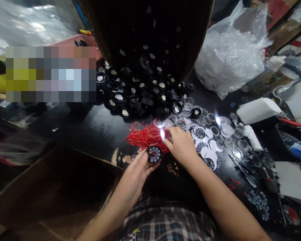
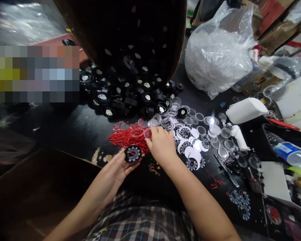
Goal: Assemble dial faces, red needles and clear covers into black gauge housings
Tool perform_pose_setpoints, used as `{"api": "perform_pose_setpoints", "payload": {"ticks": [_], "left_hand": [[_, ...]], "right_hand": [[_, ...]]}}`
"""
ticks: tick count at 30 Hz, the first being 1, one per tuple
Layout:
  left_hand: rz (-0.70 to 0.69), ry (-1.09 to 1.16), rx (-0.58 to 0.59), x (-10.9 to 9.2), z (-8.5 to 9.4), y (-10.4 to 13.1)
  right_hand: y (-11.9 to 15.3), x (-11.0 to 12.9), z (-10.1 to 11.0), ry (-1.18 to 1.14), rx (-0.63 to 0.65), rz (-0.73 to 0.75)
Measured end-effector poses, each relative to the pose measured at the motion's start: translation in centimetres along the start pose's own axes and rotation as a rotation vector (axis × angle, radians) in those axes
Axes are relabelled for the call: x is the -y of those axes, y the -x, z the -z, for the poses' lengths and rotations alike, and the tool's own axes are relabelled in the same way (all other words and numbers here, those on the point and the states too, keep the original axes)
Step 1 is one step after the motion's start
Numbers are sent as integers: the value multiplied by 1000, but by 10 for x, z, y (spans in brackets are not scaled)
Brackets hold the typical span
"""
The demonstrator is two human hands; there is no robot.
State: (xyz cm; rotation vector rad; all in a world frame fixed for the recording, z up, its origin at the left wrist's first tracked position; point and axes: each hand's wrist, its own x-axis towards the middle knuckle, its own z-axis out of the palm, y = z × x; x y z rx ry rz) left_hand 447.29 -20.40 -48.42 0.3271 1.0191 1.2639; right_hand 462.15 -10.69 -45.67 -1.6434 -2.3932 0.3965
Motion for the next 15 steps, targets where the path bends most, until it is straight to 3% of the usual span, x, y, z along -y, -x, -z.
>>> {"api": "perform_pose_setpoints", "payload": {"ticks": [4,7,10,15], "left_hand": [[31,77,-12,0,-1,1],[150,153,-21,-4,-5,-2],[238,179,13,-6,-11,-5],[106,19,84,-1,-13,-6]], "right_hand": [[7,-3,3,-171,-45,6],[28,3,10,-314,-71,81],[48,14,12,-262,-85,200],[61,20,13,-220,-135,288]]}}
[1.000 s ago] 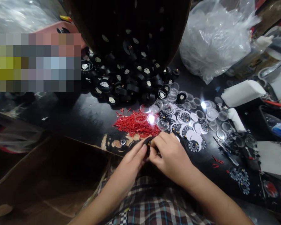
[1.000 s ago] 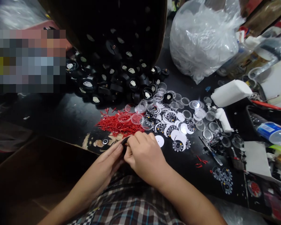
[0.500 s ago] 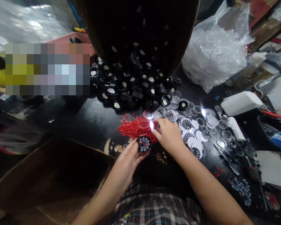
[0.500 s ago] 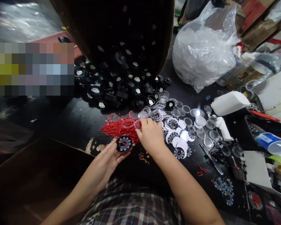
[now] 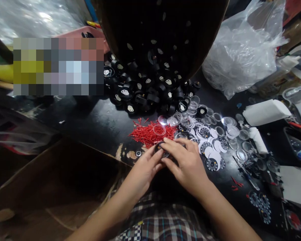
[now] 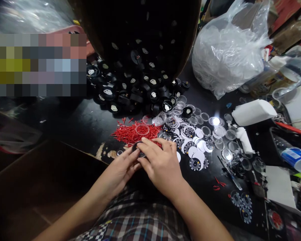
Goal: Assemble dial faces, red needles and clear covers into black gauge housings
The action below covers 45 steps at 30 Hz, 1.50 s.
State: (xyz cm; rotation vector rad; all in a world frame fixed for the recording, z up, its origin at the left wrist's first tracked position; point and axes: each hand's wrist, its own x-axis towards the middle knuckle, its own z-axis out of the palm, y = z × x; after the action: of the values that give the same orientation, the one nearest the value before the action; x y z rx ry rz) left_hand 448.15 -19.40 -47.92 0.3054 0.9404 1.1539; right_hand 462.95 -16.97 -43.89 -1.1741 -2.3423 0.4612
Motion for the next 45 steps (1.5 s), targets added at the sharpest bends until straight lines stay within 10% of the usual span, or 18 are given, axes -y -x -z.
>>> {"api": "perform_pose_setpoints", "payload": {"ticks": [8,21,26,30,35,39,45], "left_hand": [[-240,-421,94,10,-2,11],[-325,-807,79,-2,0,22],[-158,-797,-97,-8,82,56],[-511,-1133,-551,-33,160,67],[-802,-1319,-378,-121,127,-20],[-907,-1392,-347,-191,77,-116],[-872,-1461,-385,-172,79,-155]], "right_hand": [[-17,0,2,-212,-61,-282],[-19,2,-15,-142,-131,-154],[-12,-3,-4,-377,100,-217],[-21,-8,1,-396,66,-284],[-103,-23,13,-280,-60,-56],[-184,-68,21,-94,-187,-303],[-217,-94,-11,-96,-129,-422]]}}
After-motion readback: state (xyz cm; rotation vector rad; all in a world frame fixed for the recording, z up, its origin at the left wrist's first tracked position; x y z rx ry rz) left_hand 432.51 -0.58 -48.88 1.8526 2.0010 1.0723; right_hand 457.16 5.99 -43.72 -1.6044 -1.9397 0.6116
